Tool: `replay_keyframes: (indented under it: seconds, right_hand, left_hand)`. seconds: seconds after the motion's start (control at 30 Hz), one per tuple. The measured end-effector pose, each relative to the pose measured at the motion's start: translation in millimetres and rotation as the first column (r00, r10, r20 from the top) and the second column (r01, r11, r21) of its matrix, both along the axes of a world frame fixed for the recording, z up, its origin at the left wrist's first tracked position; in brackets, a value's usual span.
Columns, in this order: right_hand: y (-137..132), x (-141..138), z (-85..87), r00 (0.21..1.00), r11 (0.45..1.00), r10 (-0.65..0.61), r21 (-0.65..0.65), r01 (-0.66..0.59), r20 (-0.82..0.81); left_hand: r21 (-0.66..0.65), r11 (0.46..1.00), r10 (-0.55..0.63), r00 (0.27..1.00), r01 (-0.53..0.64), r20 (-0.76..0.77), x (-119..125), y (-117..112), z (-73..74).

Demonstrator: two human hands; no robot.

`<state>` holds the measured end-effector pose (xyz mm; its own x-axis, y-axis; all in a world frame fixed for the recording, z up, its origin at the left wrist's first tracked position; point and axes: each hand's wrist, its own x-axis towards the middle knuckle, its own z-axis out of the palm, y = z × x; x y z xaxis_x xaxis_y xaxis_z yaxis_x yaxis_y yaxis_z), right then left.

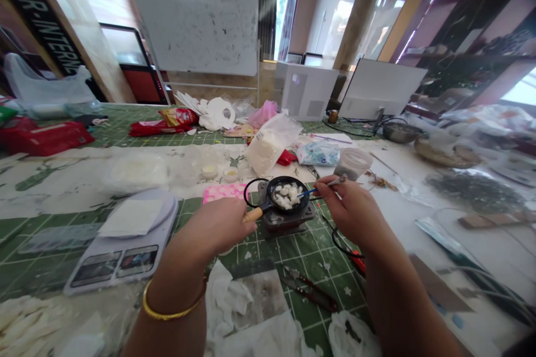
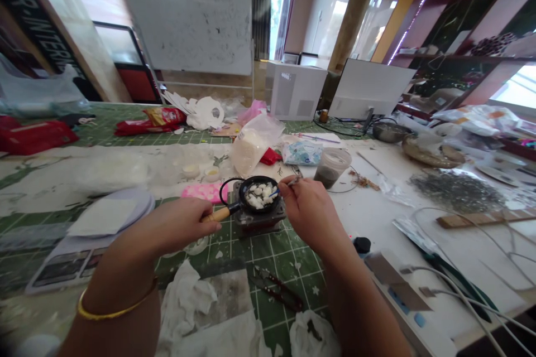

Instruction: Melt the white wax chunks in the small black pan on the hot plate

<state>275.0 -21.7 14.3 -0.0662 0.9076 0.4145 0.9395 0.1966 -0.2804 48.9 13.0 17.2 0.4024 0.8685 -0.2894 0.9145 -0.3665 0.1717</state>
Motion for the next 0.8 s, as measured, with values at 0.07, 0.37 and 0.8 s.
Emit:
replay_keyframes:
  seconds: [0.07, 0.37, 0.8]
  right_hand:
    - [1.6, -0.6, -1.4, 0.999, 0.998, 0.035, -0.053, -0.035, 0.009]
    - [4.9, -2.0, -1.7, 1.000, 1.000, 0.006, -0.005, -0.006, -0.001]
    - [4.1, 0.1, -2.7, 1.000, 0.999, -0.022, 0.044, 0.022, 0.013]
  left_hand:
    - [0.004, 1.000, 0.003, 1.000, -0.003, 0.000, 0.0, 0.2, 0.1]
    - [0.000, 1.000, 0.022, 1.000, -0.022, 0.006, 0.1, 0.4, -0.2]
    - [0.001, 1.000, 0.015, 1.000, -0.015, 0.010, -0.4, 1.0, 0.1]
